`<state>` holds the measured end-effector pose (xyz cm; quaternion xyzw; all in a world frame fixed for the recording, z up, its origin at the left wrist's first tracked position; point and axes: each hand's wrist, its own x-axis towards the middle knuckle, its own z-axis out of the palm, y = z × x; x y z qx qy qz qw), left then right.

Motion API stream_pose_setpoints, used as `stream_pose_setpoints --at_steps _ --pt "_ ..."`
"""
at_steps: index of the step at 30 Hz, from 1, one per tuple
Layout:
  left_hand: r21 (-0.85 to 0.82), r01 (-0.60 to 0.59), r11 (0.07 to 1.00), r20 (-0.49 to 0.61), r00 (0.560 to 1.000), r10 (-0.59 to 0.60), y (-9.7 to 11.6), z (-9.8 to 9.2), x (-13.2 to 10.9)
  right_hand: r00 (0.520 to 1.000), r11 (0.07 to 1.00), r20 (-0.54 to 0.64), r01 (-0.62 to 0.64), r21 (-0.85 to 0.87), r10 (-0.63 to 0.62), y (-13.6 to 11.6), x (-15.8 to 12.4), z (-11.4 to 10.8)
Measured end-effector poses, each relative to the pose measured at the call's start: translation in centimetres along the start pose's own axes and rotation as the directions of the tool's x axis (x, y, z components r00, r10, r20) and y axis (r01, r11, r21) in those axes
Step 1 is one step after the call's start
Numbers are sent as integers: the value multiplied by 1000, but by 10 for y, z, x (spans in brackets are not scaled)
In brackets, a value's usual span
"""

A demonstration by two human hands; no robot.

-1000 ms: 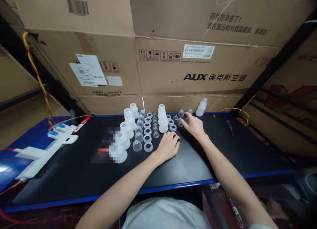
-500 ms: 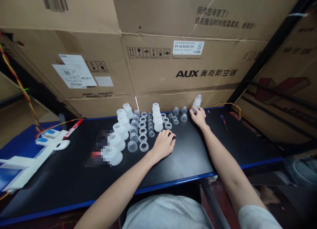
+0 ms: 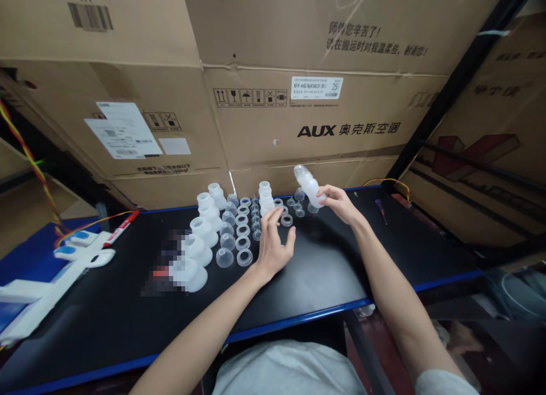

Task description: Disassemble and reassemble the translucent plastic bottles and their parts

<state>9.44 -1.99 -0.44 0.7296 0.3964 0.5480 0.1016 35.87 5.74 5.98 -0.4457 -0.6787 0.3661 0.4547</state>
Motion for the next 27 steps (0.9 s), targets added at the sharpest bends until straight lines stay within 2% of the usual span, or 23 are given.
stream_pose_setpoints --at_steps 2,3,5,6,7,9,11,13,16,17,18,20,23,25,27 --pt "-96 -7 995 -104 995 -3 2 -6 6 969 990 237 -100 104 73 -9 -7 -6" --pt "-158 -7 987 -88 996 -7 2 -9 8 923 983 370 -151 107 102 -12 -10 -9" --pt "-267 24 963 75 997 -4 1 -13 9 796 974 588 -220 60 144 -19 -15 -12" --pt "-293 52 955 179 984 1 0 -13 8 743 971 650 -238 37 157 -21 -16 -12" --pt "-297 79 952 268 963 3 -1 -12 6 710 967 685 -253 27 166 -22 -18 -11" --pt "-261 98 960 354 935 0 -3 -8 0 676 957 714 -289 29 182 -22 -19 -8" --pt "-228 74 971 339 941 7 -2 -4 -5 669 947 716 -319 34 199 -20 -19 -5" --pt "-201 37 979 303 953 26 0 -1 -7 703 947 683 -316 54 196 -17 -18 -6" --pt "-155 -16 988 226 973 51 1 -1 -5 786 951 602 -279 137 144 -15 -18 -15" --pt "-148 -39 988 209 975 70 1 -1 -4 791 951 599 -267 154 124 -15 -18 -18" --pt "-153 -63 986 203 975 94 1 -1 -4 780 955 616 -256 150 112 -15 -18 -21" --pt "-181 -107 978 214 966 145 -1 -2 -5 720 971 682 -233 62 129 -17 -19 -21" --pt "-183 -134 974 257 950 179 -4 -1 -7 618 962 737 -195 -192 272 -20 -18 -10" --pt "-154 -117 981 301 940 159 -4 -2 -8 579 932 732 -186 -310 359 -19 -17 -2" --pt "-134 -80 988 338 933 122 -2 -4 -8 563 916 725 -190 -354 397 -16 -14 1"
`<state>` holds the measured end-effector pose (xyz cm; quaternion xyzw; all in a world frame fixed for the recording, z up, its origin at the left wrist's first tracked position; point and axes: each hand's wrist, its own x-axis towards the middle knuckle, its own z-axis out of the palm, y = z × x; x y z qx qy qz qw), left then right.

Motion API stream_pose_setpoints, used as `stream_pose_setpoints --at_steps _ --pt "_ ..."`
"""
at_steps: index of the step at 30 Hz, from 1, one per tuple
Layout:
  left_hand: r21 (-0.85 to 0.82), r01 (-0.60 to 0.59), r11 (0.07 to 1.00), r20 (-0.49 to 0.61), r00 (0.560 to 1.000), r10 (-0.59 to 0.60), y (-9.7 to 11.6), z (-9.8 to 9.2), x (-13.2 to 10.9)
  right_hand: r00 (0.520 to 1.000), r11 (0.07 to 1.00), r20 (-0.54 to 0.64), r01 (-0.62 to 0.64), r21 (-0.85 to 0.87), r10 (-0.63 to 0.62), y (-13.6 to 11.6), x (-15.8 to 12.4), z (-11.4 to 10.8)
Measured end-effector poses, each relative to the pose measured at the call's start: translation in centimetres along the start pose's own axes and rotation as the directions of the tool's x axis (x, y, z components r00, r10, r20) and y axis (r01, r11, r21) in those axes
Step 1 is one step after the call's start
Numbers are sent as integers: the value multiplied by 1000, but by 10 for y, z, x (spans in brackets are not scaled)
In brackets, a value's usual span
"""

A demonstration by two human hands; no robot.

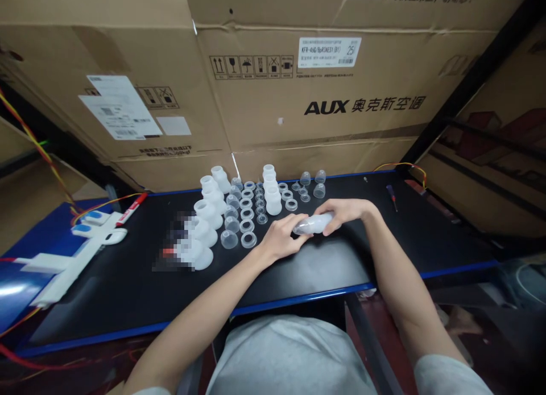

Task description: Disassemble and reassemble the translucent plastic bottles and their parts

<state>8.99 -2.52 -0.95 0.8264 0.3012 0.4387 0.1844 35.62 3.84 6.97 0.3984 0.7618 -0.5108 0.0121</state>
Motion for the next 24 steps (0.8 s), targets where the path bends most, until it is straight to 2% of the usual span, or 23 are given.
stream_pose_setpoints --at_steps 2,6,9,12,15,20,24 --pt "-12 62 998 -6 998 -62 4 -2 1 999 1000 -44 -11 -14 10 6 -1 -5" --pt "-24 165 986 -55 984 -167 10 -5 5 967 1000 -254 -15 -20 10 24 -14 -20" --pt "-5 205 979 -41 978 -205 9 -5 5 929 993 -371 31 112 13 33 -20 -24" --pt "30 293 956 24 956 -294 4 -3 6 886 953 -463 148 266 -9 31 -16 -20" --pt "34 346 938 74 935 -347 0 -2 6 882 924 -464 242 296 -82 23 -6 -12" --pt "83 347 934 86 932 -353 -7 -2 8 925 928 -334 275 251 -183 6 16 7" --pt "128 339 932 102 930 -352 -12 0 9 899 931 -367 320 176 -240 -6 34 23"
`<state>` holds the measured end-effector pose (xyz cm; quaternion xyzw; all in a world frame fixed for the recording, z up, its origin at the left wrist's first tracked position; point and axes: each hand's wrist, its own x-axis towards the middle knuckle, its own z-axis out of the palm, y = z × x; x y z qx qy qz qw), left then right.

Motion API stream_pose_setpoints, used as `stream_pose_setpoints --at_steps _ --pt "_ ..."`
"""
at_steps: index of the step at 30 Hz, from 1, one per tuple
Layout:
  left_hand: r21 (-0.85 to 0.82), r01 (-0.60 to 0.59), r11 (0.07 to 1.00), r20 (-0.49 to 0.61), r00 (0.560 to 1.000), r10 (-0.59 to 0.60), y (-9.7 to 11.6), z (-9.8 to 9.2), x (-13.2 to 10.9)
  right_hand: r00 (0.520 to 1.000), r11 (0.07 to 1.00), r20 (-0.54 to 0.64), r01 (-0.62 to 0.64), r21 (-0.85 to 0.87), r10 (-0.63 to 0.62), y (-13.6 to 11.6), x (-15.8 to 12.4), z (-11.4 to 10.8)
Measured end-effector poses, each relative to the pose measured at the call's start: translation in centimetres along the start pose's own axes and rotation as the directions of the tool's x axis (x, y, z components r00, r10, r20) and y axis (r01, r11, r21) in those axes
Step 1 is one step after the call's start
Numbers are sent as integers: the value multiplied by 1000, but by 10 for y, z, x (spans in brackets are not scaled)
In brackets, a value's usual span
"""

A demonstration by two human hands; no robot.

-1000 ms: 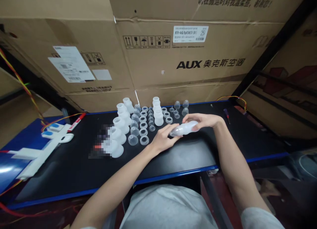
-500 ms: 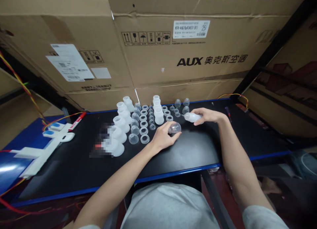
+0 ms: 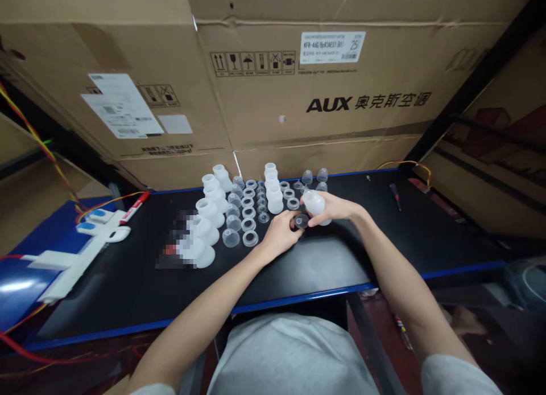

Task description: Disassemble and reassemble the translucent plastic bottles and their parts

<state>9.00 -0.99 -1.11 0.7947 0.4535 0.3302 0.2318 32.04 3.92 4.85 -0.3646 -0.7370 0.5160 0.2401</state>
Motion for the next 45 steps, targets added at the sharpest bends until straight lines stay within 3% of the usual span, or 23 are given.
stream_pose_setpoints --at_steps 5,14,22,31,36,40,45 --pt "17 63 998 23 998 -63 5 -4 0 1000 996 15 18 -89 -17 3 6 9" --pt "114 146 983 44 987 -151 20 -13 -5 999 998 34 -22 -62 25 13 8 6" --pt "152 188 970 25 981 -194 16 -12 -5 984 999 -173 -25 23 29 10 6 -6" --pt "229 143 963 41 987 -156 28 -22 -4 998 1000 -57 -22 -7 22 12 10 4" --pt "269 133 954 56 987 -153 28 -21 -3 997 999 -68 -28 -19 27 13 12 7" --pt "393 167 904 56 977 -205 27 -22 -2 999 999 -51 -21 -31 19 15 13 8" --pt "394 210 895 23 971 -238 23 -23 -3 986 989 -156 35 -144 -58 19 13 2"
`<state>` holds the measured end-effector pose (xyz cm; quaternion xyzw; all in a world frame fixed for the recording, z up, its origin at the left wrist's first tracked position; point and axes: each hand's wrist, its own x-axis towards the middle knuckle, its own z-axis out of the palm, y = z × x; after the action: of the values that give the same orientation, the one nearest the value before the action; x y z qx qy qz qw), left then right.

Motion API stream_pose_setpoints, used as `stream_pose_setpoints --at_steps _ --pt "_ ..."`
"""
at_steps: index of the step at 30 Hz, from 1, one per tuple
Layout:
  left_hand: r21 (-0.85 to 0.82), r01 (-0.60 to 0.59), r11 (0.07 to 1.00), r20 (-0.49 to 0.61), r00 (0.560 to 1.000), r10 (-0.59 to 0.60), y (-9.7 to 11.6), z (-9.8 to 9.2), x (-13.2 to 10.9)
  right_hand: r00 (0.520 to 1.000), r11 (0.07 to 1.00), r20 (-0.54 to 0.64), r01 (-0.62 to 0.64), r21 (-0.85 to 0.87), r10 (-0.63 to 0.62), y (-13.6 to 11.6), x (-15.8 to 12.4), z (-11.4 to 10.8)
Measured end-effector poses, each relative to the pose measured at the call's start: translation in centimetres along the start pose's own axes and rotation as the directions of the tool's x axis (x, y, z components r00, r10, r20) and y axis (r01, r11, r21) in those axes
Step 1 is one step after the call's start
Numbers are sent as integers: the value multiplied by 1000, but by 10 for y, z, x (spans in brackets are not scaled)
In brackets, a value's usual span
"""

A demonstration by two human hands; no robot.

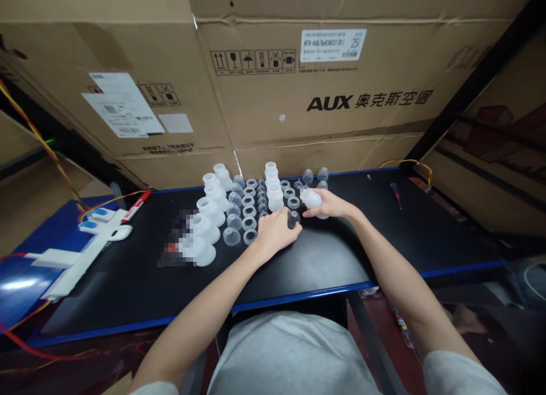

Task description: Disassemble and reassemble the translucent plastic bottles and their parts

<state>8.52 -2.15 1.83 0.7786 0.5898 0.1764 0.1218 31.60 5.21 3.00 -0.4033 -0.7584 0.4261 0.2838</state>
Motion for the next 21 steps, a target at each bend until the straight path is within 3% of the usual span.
stream_pose_setpoints --at_steps 6,10,12,15,17,21 --pt "-354 -239 904 29 964 266 -5 14 -1 954 999 -296 -37 8 37 -6 -6 -24" --pt "-380 -396 836 -8 905 425 -4 17 -4 887 1000 -462 -9 -8 4 -25 -17 -35" --pt "-343 -437 832 -33 890 454 -3 18 -4 871 995 -490 14 103 38 -37 -21 -30" --pt "-296 -467 834 5 872 490 -4 22 -2 914 906 -381 37 421 140 -52 -21 -7" --pt "-269 -497 825 36 851 524 -5 22 -1 944 837 -280 8 547 174 -57 -18 11" --pt "-236 -555 798 34 816 578 -5 21 -1 971 843 -80 -154 515 226 -51 -13 26"
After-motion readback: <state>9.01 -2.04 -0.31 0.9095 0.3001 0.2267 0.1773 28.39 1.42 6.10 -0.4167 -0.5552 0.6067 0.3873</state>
